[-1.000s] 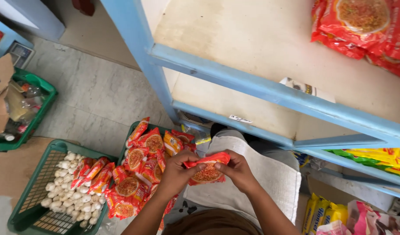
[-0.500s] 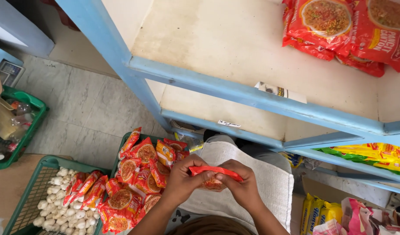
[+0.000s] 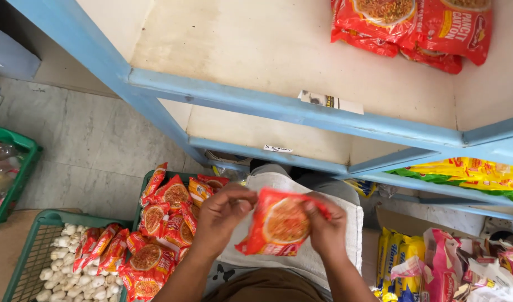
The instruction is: Organizing and stocking instant noodle packets onto shelves in a grocery store.
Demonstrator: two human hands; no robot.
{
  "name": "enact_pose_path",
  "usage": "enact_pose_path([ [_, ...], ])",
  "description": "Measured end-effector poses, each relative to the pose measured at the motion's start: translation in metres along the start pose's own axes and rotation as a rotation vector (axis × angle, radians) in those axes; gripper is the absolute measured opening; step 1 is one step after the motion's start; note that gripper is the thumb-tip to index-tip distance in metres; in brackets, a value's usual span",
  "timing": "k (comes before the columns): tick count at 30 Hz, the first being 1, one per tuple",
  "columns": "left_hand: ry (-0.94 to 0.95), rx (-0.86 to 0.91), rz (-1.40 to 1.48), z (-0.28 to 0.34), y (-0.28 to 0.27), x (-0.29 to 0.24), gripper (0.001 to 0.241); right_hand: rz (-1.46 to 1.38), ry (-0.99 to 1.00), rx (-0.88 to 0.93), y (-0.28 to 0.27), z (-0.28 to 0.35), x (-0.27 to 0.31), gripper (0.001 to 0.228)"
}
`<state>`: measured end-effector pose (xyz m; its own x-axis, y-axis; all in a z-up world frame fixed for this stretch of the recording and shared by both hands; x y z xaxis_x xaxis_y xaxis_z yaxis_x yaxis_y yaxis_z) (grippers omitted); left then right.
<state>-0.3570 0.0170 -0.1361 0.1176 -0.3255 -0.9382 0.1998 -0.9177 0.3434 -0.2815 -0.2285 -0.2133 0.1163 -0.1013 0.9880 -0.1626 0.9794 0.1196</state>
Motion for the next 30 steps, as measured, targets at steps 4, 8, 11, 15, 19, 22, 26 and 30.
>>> enact_pose_path([
  [4,-0.012,0.204,-0.235,0.002,0.035,-0.028,0.059,-0.332,0.058,-0.243,-0.022,-0.02,0.012,0.011],
  [8,-0.198,0.144,-0.312,0.012,0.028,0.017,0.055,-0.396,-0.019,-0.296,-0.02,-0.026,0.039,0.018],
  [11,-0.213,0.06,-0.294,0.013,0.019,0.03,0.036,-0.422,-0.015,-0.345,-0.027,-0.028,0.036,0.021],
  [15,-0.126,0.054,-0.341,0.016,0.004,0.029,0.021,-0.464,0.025,-0.308,-0.019,-0.029,0.046,0.023],
  [19,-0.124,0.131,-0.333,0.007,0.007,0.008,0.019,-0.471,0.04,-0.32,-0.025,-0.029,0.021,0.021],
  [22,-0.198,0.293,-0.38,-0.003,0.029,-0.021,0.02,-0.41,0.028,-0.275,-0.024,-0.027,0.018,0.019],
  [26,0.011,0.582,-0.565,-0.008,0.053,-0.033,0.038,-0.256,0.086,-0.096,-0.022,-0.029,0.005,0.018],
  [30,-0.122,0.635,-0.637,-0.015,0.059,-0.025,0.054,-0.351,0.211,0.046,0.0,-0.023,0.036,0.037],
])
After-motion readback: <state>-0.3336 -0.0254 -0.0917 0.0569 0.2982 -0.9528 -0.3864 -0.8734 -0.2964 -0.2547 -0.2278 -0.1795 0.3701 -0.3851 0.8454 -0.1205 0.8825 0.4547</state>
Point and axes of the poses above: each hand's wrist, its own z-axis away from the middle knuckle, its own y-axis out of the palm, x = y × z, the point moved 5 cm from there along -z, towards the middle knuckle, and after that the axes turned 1 degree about -z, right-handed, at the moved point
